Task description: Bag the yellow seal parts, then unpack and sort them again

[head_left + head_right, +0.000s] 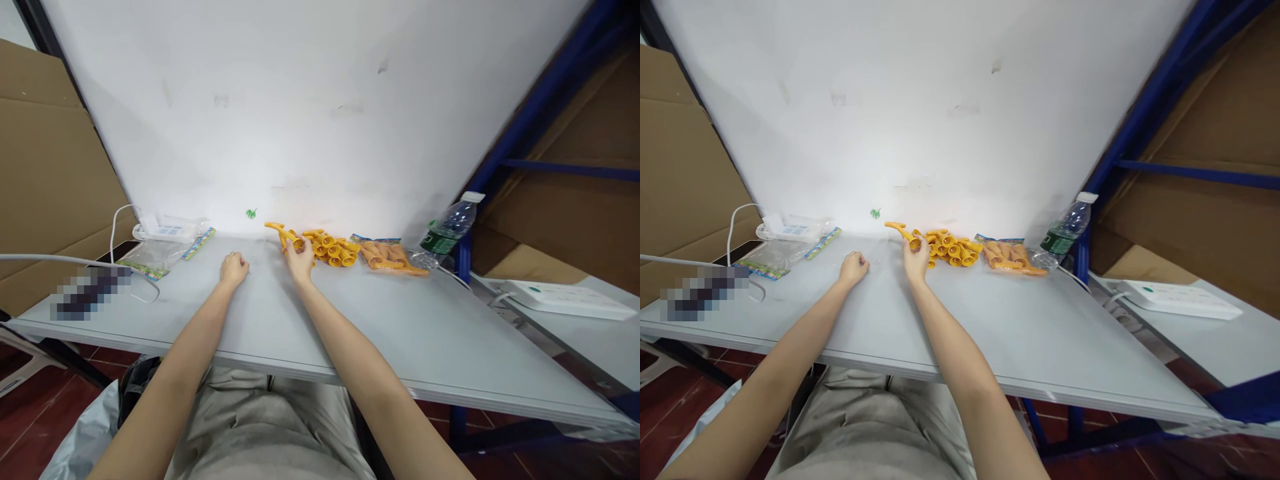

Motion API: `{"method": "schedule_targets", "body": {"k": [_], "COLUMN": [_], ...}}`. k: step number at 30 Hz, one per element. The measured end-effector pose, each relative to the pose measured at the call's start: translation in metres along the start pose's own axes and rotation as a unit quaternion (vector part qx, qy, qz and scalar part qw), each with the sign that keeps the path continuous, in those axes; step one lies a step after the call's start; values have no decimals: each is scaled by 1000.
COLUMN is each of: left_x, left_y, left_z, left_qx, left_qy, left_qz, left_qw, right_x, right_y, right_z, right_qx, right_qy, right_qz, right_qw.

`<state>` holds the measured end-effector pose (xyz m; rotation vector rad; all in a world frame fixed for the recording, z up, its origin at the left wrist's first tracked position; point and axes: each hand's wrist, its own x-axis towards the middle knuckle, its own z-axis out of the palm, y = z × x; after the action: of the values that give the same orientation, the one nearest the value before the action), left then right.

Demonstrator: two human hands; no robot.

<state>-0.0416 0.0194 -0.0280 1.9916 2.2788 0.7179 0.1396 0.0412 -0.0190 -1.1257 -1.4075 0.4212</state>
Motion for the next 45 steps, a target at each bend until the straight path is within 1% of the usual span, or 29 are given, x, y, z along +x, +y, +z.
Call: {"method": "schedule_targets", "body": {"k": [2, 3, 7, 10, 15, 18, 21, 24, 26, 28, 31, 34, 36, 41, 43, 45], "left_x": [1, 1, 2, 2, 3, 5, 6, 4, 2, 1, 0, 1, 2, 3, 3, 2], "left_y": [0, -1, -1, -1, -2, -6, -9, -9, -6, -2, 2, 3, 3, 5, 5, 5], "left_z": [0, 1, 0, 1, 3, 2, 0, -1, -1, 0, 1, 0, -1, -3, -3, -3], "left_qx": [-5, -9, -33, -62, -119, -146, -161, -167, -173, -183, -195, -192, -185, -171, -177, -192], "left_qy": [2, 4, 16, 37, 88, 123, 146, 141, 120, 97, 62, 27, 12, 24, 25, 23], "left_qz": [-2, -4, -21, -27, -8, -16, -18, 8, 32, 62, 92, 91, 88, 67, 59, 56], "left_qw": [1000, 1000, 999, 997, 989, 981, 976, 976, 977, 976, 975, 977, 979, 983, 982, 980], "right_x": [-3, -5, -12, -14, -14, -12, -12, -15, -18, -21, -24, -23, -20, -15, -13, -12], "right_y": [-6, -8, -14, -14, -13, -10, -6, -4, -3, -3, -2, -4, -8, -19, -23, -26], "right_z": [-1, -2, -4, -4, -3, -3, -2, 1, 5, 9, 15, 20, 22, 30, 32, 34], "right_qx": [24, 34, 34, 19, 16, -19, -54, -44, -25, -24, -46, -57, -61, -71, -82, -104], "right_qy": [9, 1, -76, -111, -156, -170, -181, -209, -228, -246, -275, -290, -288, -274, -286, -312], "right_qz": [16, 25, 49, 46, 6, -19, -38, -84, -121, -131, -84, -21, 17, 116, 116, 83], "right_qw": [1000, 999, 995, 993, 988, 985, 981, 973, 966, 960, 957, 955, 955, 952, 948, 941]}}
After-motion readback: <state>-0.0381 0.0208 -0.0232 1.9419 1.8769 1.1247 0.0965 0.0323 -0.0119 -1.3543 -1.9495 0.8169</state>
